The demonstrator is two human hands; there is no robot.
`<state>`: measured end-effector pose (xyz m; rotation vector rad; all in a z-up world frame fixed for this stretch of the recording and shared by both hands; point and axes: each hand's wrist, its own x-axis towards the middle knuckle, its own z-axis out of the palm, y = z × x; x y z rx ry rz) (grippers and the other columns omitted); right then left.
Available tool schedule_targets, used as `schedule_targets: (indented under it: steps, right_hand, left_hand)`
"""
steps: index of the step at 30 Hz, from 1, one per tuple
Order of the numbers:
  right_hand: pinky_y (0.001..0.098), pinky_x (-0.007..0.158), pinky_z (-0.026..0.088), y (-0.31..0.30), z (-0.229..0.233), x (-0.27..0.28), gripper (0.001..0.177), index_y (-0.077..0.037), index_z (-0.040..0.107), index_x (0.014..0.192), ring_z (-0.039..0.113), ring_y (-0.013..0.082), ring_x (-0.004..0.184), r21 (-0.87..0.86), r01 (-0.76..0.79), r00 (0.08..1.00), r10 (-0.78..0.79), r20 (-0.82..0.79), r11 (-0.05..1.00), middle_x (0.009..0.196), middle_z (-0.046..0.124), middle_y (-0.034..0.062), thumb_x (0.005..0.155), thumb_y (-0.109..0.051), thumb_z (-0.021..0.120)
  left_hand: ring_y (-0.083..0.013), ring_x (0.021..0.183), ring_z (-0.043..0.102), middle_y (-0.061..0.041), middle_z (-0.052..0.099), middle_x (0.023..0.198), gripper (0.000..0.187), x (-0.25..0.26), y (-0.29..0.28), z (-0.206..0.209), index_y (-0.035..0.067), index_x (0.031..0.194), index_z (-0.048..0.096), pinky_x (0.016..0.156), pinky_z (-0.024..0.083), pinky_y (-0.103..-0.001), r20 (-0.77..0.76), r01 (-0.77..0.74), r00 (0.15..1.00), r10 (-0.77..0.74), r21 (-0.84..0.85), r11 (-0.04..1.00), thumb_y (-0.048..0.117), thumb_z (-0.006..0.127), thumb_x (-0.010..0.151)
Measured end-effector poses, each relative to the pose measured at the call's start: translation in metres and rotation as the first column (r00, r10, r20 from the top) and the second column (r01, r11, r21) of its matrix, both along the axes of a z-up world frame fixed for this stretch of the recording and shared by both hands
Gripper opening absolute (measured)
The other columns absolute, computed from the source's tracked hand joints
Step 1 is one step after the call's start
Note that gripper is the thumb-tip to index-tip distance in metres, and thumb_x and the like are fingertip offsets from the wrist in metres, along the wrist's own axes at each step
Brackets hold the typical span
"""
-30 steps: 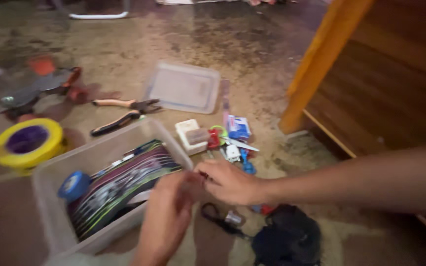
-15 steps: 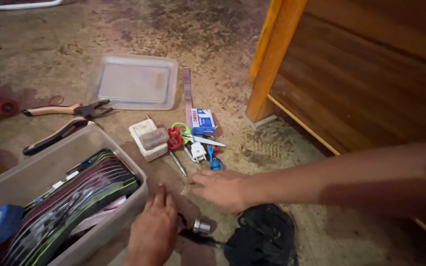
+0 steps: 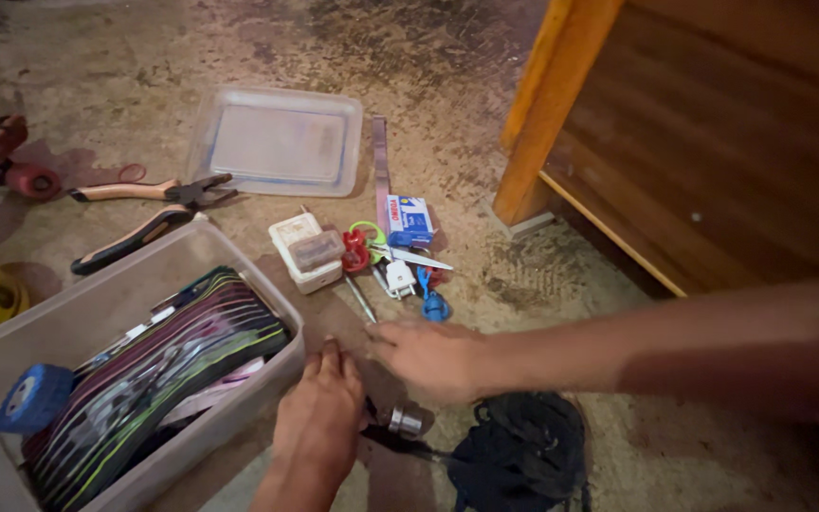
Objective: The person sorts various small items from a pile on the floor into a clear plastic container. They handle a metal rod, a pencil, a striped pouch, a roll of blue tape, a small lock, and several small plastic parts, placing them one by one into the container.
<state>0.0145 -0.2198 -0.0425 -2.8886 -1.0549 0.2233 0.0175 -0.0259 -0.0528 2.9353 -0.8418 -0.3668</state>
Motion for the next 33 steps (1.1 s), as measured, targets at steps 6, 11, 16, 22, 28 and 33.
schedule_targets:
  steps: [6,11,16,22,28,33]
  right_hand:
    - [0.0461,0.106,0.047,0.007,0.017,-0.021,0.064,0.000,0.046,0.145,0.054,0.0417,0.127,-0.049,0.184,0.946,-0.191,-0.263,0.982,0.133,0.053,0.0243,0.083,-0.004,0.061]
    - [0.0494,0.102,0.045,0.012,0.029,0.020,0.071,0.000,0.049,0.138,0.049,0.0483,0.125,-0.068,0.128,0.990,-0.131,-0.048,0.990,0.139,0.042,0.0315,0.070,-0.004,0.069]
    - [0.0501,0.103,0.045,0.017,0.024,0.045,0.053,0.000,0.056,0.128,0.049,0.0463,0.126,-0.249,0.187,0.961,-0.230,-0.156,0.950,0.132,0.046,0.0310,0.077,-0.008,0.068]
    - [0.0496,0.100,0.048,0.013,0.010,0.046,0.025,0.008,0.068,0.101,0.055,0.0466,0.118,-0.181,0.083,0.989,-0.103,-0.105,0.980,0.122,0.051,0.0340,0.081,-0.007,0.064]
    - [0.0507,0.095,0.048,0.020,0.010,-0.005,0.022,0.009,0.071,0.093,0.057,0.0472,0.114,0.062,0.201,0.979,-0.198,-0.048,0.978,0.116,0.055,0.0333,0.076,-0.002,0.062]
    - [0.0473,0.077,0.058,0.015,0.034,-0.030,0.022,0.001,0.074,0.091,0.072,0.0391,0.085,0.086,0.393,0.876,-0.345,-0.336,0.915,0.088,0.071,0.0265,0.091,-0.018,0.062]
  left_hand:
    - [-0.0343,0.135,0.048,-0.022,0.033,0.159,0.054,-0.001,0.001,-0.004,-0.003,0.138,0.045,0.095,0.055,-0.039,0.076,0.017,0.997,-0.016,-0.010,1.000,0.003,0.060,0.086]
    - [-0.0378,0.126,0.056,-0.021,0.033,0.160,0.052,0.000,0.000,-0.005,-0.001,0.151,0.037,0.095,0.056,-0.042,-0.054,-0.086,0.995,0.087,0.006,0.996,0.007,0.050,0.101]
    - [-0.0356,0.136,0.046,-0.023,0.028,0.159,0.055,-0.002,-0.001,-0.005,-0.003,0.142,0.042,0.095,0.055,-0.039,0.051,0.023,0.998,-0.025,0.047,0.999,0.003,0.058,0.090]
    - [-0.0363,0.136,0.046,-0.023,0.027,0.160,0.058,-0.001,0.001,-0.003,-0.003,0.144,0.040,0.095,0.055,-0.039,0.023,0.004,1.000,-0.005,0.040,0.999,0.003,0.058,0.090]
    - [-0.0374,0.134,0.049,-0.023,0.029,0.161,0.054,-0.001,0.005,-0.008,-0.002,0.143,0.040,0.093,0.056,-0.040,0.047,0.010,0.999,-0.011,0.021,1.000,0.004,0.056,0.092]
    - [-0.0379,0.129,0.056,-0.022,0.032,0.160,0.055,0.000,0.001,-0.015,-0.001,0.150,0.036,0.093,0.056,-0.041,-0.004,-0.063,0.998,0.063,-0.016,0.998,0.009,0.051,0.097]
